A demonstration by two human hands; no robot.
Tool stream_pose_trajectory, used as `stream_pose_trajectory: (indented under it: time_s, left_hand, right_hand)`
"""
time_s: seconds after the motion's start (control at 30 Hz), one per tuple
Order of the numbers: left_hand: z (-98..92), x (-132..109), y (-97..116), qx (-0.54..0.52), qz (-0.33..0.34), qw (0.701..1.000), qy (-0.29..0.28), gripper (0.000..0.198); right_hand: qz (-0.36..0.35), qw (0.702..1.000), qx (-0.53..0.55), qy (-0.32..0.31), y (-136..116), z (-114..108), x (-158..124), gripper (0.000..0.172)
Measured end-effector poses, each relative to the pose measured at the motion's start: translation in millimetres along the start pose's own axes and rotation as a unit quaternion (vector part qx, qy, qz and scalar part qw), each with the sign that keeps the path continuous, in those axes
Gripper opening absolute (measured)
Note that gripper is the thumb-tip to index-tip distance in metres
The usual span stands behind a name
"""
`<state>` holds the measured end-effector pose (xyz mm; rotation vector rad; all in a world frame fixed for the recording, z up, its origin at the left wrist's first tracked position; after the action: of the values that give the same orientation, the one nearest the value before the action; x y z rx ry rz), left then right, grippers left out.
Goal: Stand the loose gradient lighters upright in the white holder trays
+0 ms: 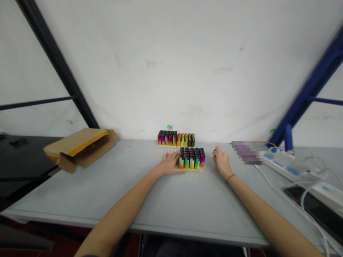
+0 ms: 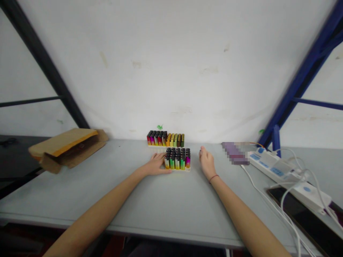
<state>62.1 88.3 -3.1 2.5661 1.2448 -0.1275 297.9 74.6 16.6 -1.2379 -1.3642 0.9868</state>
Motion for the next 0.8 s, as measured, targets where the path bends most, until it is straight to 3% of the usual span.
stream_pose_trajectory:
  time_s: [0.1,0.23,0.5,0.67,0.8]
  left_hand:
    - [0.0,0.1,-0.2,0.000,0.001,1.000,0.002,0.095]
    - [-1.0,-0.7,1.4,0.004,0.006,1.000,0.005,0.094]
    - [-0.9,-1.0,1.8,0.004,-0.003,1.000,-0.004,0.092]
    - [-0.6,-0.5,1.0,0.004,0.000,1.000,0.000,0.092]
    - [-0.4,-0.5,0.2,0.003,0.003,1.000,0.003,0.093]
  right_hand:
    - [0.050,0.995,0.087,-0.008,17.5,3.0,3.4,0.044]
    - [0.067,0.985,0.160,-0.011,26.8,5.6,5.4,0.036]
    - [0.085,0.981,0.173,0.032,30.4,0.5,2.5,0.031]
    - [0.103,0.975,0.196,0.017,27.6,5.4,-0.1,0.040]
    - [0.115,0.968,0.223,0.005,26.2,9.0,-2.7,0.036]
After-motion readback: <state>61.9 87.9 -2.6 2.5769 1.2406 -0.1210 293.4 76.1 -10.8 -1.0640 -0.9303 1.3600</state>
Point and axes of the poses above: each hand's wrist, its own x-axis towards the middle knuckle, its own z-axis out of the palm, y = z × x, the point moved 10 cm from there along x, towards the middle knuckle, and after that the axes turned 14 degrees about -y, right-handed, at the moved point
